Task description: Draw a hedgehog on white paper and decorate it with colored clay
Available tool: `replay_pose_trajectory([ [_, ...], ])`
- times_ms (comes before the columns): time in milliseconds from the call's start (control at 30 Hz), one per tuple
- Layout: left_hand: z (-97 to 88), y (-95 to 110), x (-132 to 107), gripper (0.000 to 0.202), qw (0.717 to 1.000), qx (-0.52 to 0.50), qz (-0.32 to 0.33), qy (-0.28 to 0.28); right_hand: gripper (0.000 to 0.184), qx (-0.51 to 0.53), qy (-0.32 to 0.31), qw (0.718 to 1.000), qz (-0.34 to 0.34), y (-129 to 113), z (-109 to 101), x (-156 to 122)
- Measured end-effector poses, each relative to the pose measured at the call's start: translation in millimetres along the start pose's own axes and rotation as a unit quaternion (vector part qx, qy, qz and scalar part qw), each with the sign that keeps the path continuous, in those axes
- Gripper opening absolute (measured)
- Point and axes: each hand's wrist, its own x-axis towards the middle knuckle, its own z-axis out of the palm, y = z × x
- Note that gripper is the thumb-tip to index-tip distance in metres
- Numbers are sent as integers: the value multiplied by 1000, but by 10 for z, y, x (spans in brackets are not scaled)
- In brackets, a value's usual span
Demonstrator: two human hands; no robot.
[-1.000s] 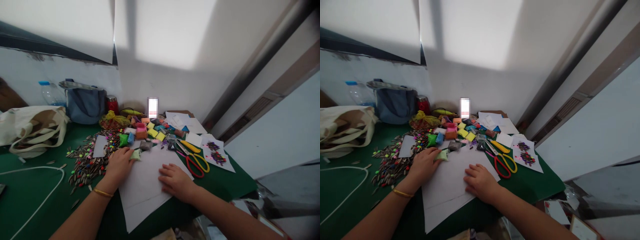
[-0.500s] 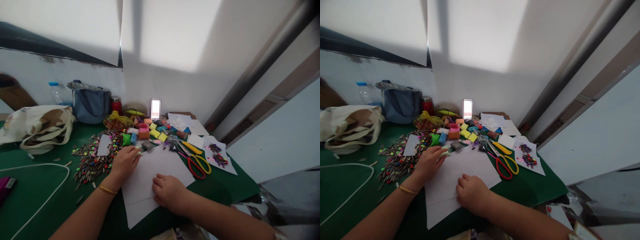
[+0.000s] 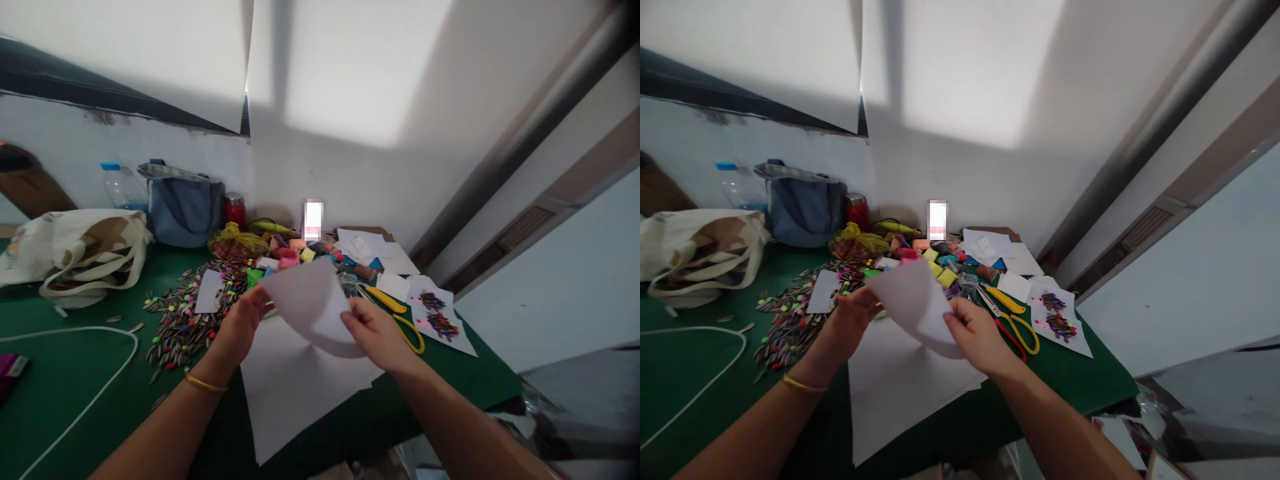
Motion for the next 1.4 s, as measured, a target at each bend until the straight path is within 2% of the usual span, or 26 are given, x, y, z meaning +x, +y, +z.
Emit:
replay_pose_trajectory([
  [33,29,11,-4,76,998,-41,-35,-15,19,85,16,996,30,15,-8,71],
  [100,73,23,-23,70,991,-70,-105,-33,21,238,27,968,73,102,59,202],
  [167,81,23,-40,56,986,-50,-156,-19,24,325,27,941,85,224,179,311],
  [200,70,18,-44,50,985,-31,-170,0,25,336,22,938,85,280,234,358],
  [300,11,-3,-34,38,983,32,-171,61,23,282,1,957,67,399,320,476],
  [367,-12,-6,-21,38,982,59,-161,78,24,251,-17,966,59,457,325,545],
  [500,29,58,-14,44,981,-3,-177,81,26,293,-30,952,83,620,360,622],
  [600,84,133,-20,41,968,-67,-209,119,43,337,-13,939,68,748,414,588],
  [700,116,160,-27,38,958,-93,-232,141,64,318,-37,947,-9,803,414,514],
  [767,132,136,-32,39,953,-102,-251,137,55,267,-60,960,-51,790,386,483],
  [867,156,65,-39,33,951,-99,-259,138,17,231,-40,970,-68,736,359,478],
  [967,180,14,-46,27,961,-94,-222,135,23,268,16,963,-26,696,398,486],
  [1067,195,4,-68,55,976,-94,-183,68,29,274,62,960,21,692,470,475],
  [1133,197,-2,-90,74,984,-73,-158,27,28,238,87,967,24,698,507,463],
  [1200,194,-21,-107,75,988,-23,-146,47,24,192,92,977,11,696,528,456],
  [1267,189,-52,-111,65,980,32,-161,110,20,167,78,983,-9,683,542,453],
  [1333,185,-84,-103,57,970,57,-178,157,18,191,69,979,-12,663,561,454],
  [1400,182,-109,-91,54,969,45,-181,162,22,253,83,964,7,648,582,460],
])
